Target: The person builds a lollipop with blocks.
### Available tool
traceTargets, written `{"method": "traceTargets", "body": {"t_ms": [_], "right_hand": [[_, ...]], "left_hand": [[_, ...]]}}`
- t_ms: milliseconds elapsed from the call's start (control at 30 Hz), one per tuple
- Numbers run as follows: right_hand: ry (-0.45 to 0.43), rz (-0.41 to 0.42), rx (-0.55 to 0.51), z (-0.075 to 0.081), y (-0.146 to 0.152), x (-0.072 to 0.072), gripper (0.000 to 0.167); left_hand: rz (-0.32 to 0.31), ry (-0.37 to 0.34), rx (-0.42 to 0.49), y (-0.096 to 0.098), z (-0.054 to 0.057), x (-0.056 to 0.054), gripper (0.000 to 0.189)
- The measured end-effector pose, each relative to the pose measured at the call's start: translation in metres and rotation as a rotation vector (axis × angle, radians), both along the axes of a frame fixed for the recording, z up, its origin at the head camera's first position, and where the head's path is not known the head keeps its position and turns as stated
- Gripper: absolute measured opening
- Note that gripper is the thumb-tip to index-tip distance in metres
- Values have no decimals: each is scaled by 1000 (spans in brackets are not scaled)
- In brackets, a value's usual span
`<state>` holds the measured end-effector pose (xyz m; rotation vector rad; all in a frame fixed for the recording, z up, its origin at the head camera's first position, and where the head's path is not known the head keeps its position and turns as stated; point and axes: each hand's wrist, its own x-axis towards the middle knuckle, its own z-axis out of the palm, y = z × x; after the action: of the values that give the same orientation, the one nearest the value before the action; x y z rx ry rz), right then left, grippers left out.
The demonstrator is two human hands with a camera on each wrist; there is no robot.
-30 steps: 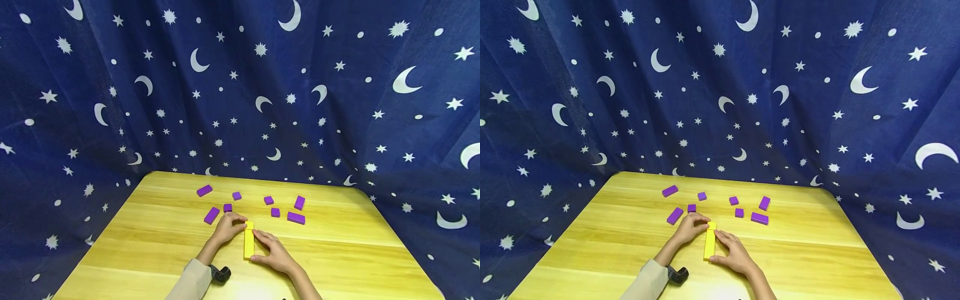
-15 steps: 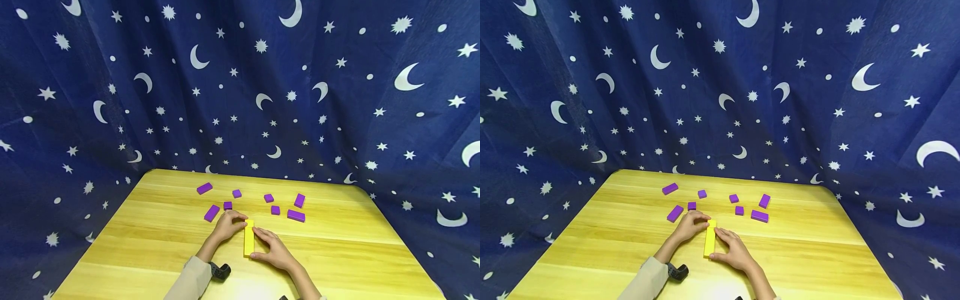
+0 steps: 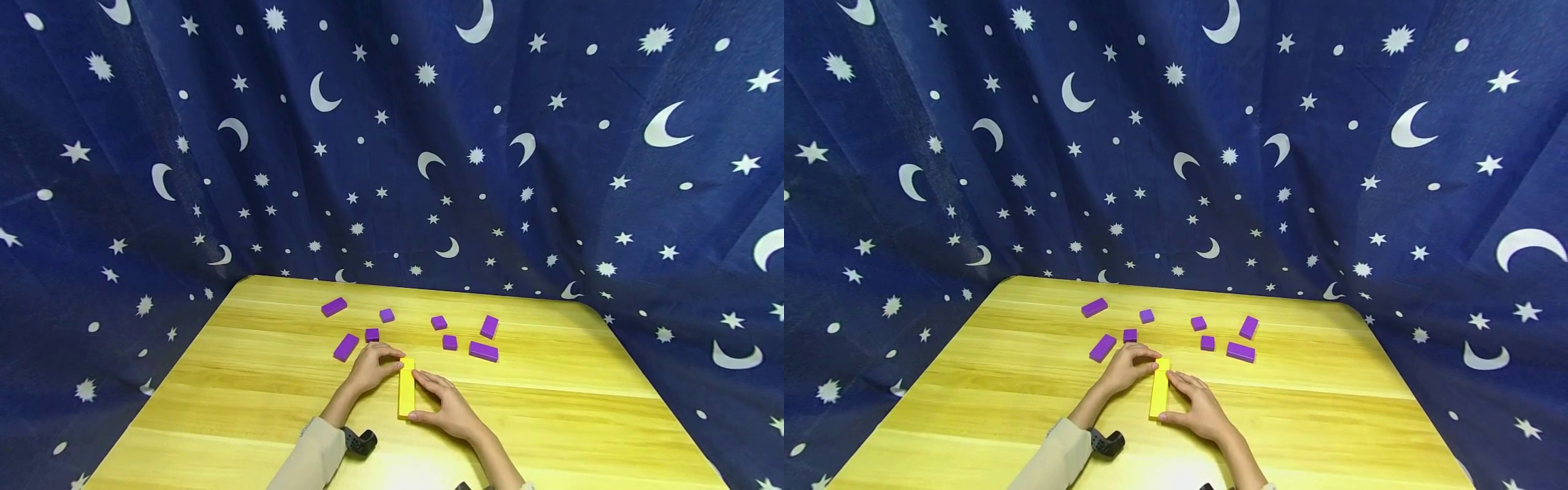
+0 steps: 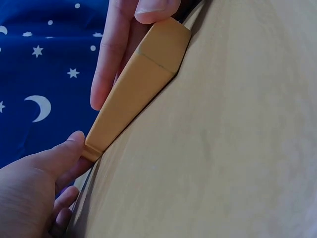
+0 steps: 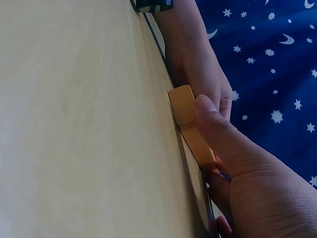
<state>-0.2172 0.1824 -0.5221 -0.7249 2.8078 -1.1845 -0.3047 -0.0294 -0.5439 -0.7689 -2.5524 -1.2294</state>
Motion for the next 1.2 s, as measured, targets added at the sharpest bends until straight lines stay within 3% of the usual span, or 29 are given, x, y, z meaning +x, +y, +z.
{"method": "traceTargets", "body": {"t_ms": [500,767,867,967,1067,1200], "right_hand": [[15,10,0,-1,3,1,78],[49,21,-56,0,4,0,78],[63,8,-94,0,2,-2,75],[78,-14,-110,-2,0,-4,71],[100,-27,-93,-4,-4,-7,70],[130,-27,-59,-4,-6,-11,68]], "left_hand": [[-28,-1,5,2,-4,-1,20],[-66,-67,155,0,3,-3,28],[-8,-51,234,-5,11,-7,27],[97,41,279,-13,20,-13,25],[220,151,220,-23,28,-19,24],[351,183,48,-37,30,-25,27]]}}
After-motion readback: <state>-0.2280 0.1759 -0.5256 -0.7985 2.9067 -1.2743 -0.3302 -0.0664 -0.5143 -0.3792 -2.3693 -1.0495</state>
